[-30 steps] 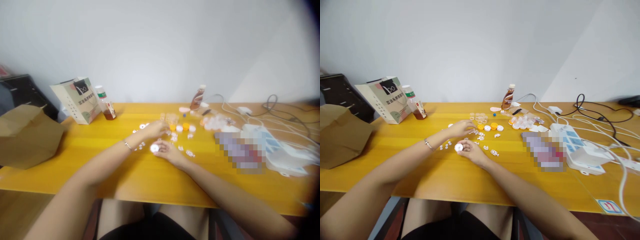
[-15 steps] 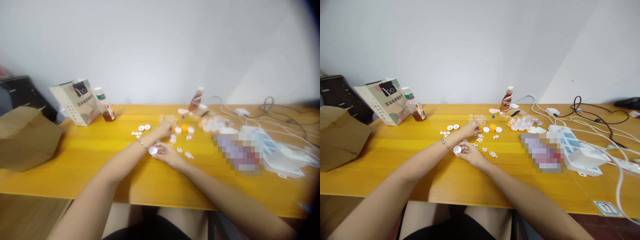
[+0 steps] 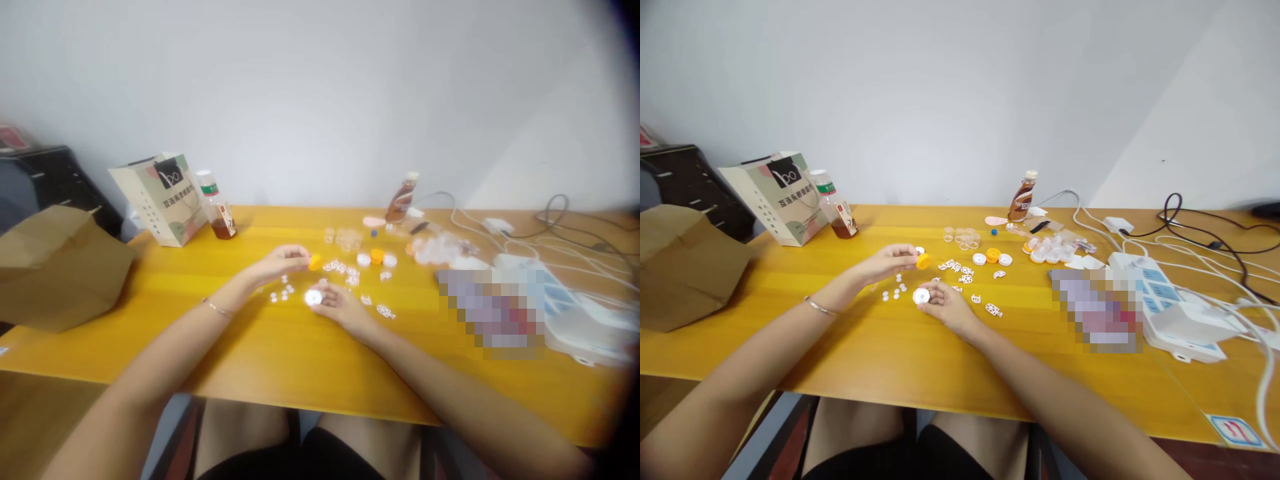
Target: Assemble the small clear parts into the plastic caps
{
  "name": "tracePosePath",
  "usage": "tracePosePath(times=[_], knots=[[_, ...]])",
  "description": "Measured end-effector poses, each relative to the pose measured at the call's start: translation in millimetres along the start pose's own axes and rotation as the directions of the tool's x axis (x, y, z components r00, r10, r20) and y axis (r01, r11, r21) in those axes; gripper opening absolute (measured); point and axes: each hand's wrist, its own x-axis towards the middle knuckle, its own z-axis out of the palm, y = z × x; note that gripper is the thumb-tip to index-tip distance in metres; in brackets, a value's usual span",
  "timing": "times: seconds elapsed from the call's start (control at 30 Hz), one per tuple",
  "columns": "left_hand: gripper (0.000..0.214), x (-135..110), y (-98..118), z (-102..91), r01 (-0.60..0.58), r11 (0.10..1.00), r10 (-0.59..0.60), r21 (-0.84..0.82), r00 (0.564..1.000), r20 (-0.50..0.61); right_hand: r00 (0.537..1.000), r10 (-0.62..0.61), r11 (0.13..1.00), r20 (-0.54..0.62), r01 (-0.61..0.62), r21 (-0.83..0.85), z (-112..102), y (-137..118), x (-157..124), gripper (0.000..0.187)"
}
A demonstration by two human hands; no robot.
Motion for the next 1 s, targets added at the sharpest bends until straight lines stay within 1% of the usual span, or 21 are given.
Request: tracePosePath(times=[0.07, 0.13, 0.17, 0.23, 0.33, 0.4, 0.53, 0.63, 0.73, 0.8, 0.87, 1.0], knots=[[0.017, -20, -5, -5.8, 0.038, 0.993, -0.044, -0.115, 0.998, -0.046, 1.000, -0.021, 1.000, -0.022, 0.021, -0.001, 1, 0, 1, 0.038], [0.020, -34, -11, -6.9, 0.049, 0.982, -0.064, -0.180, 0.995, -0.076, 0.998, -0.043, 0.999, -0.049, 0.042, -0.010, 1, 0, 1, 0.037], [0.022, -38, -13, -5.9, 0.052, 0.979, -0.068, -0.198, 0.995, -0.073, 0.996, -0.053, 0.999, -0.065, 0.052, -0.017, 1, 0, 1, 0.037], [0.029, -42, -15, -2.2, 0.063, 0.976, -0.070, -0.211, 0.997, -0.030, 0.993, -0.071, 0.997, -0.092, 0.068, -0.030, 1, 0, 2, 0.037], [0.036, -43, -16, 4.4, 0.048, 0.980, -0.044, -0.195, 0.999, 0.029, 0.989, -0.085, 0.996, -0.119, 0.081, -0.042, 0, -1, 2, 0.036], [0.035, -42, -15, 7.7, 0.022, 0.989, -0.018, -0.149, 0.999, 0.030, 0.989, -0.084, 0.996, -0.123, 0.079, -0.043, 1, -2, 1, 0.036], [0.034, -43, -15, 11.9, -0.008, 1.000, 0.007, 0.013, 0.999, 0.034, 0.990, -0.072, 0.997, -0.120, 0.068, -0.033, 2, -4, 0, 0.037], [0.032, -43, -15, 16.3, -0.088, 0.992, 0.084, 0.091, 0.995, 0.051, 0.990, -0.061, 0.998, -0.124, 0.059, -0.020, 2, -4, 0, 0.037], [0.029, -43, -17, 22.2, -0.189, 0.968, 0.180, 0.163, 0.981, 0.069, 0.992, -0.067, 0.997, -0.107, 0.064, -0.032, 2, -5, -1, 0.036], [0.027, -43, -16, 25.8, -0.246, 0.943, 0.233, 0.224, 0.969, 0.080, 0.993, -0.075, 0.996, -0.086, 0.071, -0.046, 2, -5, -1, 0.034], [0.026, -44, -15, 28.1, -0.301, 0.900, 0.282, 0.315, 0.953, 0.107, 0.995, -0.080, 0.995, -0.060, 0.077, -0.058, 1, -6, -1, 0.034], [0.030, -47, -9, 29.0, -0.411, 0.760, 0.348, 0.503, 0.912, 0.220, 0.995, -0.103, 0.991, -0.009, 0.101, -0.087, 0, -6, -1, 0.028]])
